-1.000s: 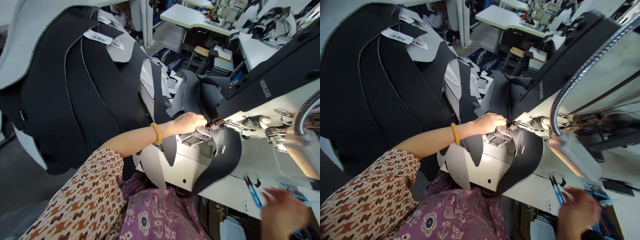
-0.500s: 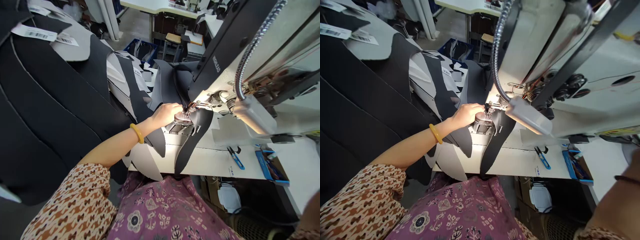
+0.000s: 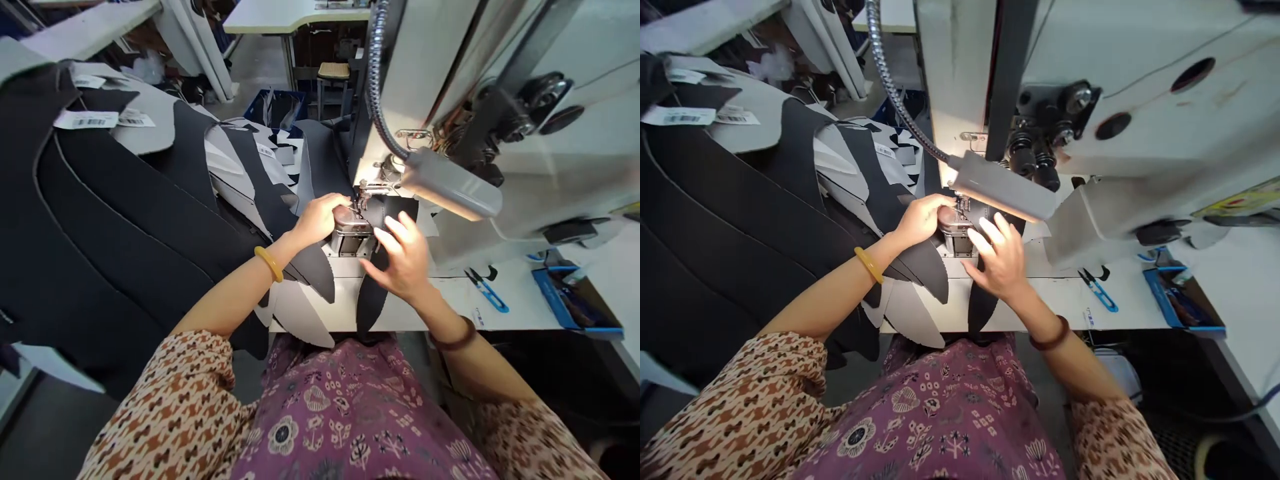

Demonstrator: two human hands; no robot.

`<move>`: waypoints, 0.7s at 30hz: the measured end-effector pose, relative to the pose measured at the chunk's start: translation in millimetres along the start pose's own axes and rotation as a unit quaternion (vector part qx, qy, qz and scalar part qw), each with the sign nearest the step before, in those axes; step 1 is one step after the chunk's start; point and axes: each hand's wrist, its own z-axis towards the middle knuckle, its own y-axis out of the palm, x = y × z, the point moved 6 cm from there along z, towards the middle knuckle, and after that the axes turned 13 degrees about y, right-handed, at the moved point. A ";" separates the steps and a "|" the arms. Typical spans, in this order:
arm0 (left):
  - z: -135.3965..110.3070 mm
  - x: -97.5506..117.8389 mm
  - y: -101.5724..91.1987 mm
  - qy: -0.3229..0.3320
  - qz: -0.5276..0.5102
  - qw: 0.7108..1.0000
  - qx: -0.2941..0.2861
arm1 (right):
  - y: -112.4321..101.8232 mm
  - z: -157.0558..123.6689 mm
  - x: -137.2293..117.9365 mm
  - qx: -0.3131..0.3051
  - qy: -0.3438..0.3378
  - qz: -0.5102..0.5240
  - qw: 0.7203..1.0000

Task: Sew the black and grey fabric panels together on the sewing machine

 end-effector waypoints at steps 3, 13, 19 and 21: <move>4.5 -23.3 0.8 -0.083 -0.099 0.990 0.064 | 18.4 20.4 26.9 0.006 0.071 -0.077 0.995; -21.1 -53.6 38.5 -0.259 -0.101 0.960 -0.030 | 19.9 -32.7 114.8 -0.212 0.189 -0.258 0.924; -72.0 -30.6 18.5 -0.256 -0.072 0.959 -0.100 | 10.4 -92.9 82.5 -0.290 0.162 -0.238 0.913; -82.7 -16.8 18.9 -0.254 -0.070 0.957 -0.118 | -2.0 -80.0 70.6 -0.256 0.167 -0.150 0.940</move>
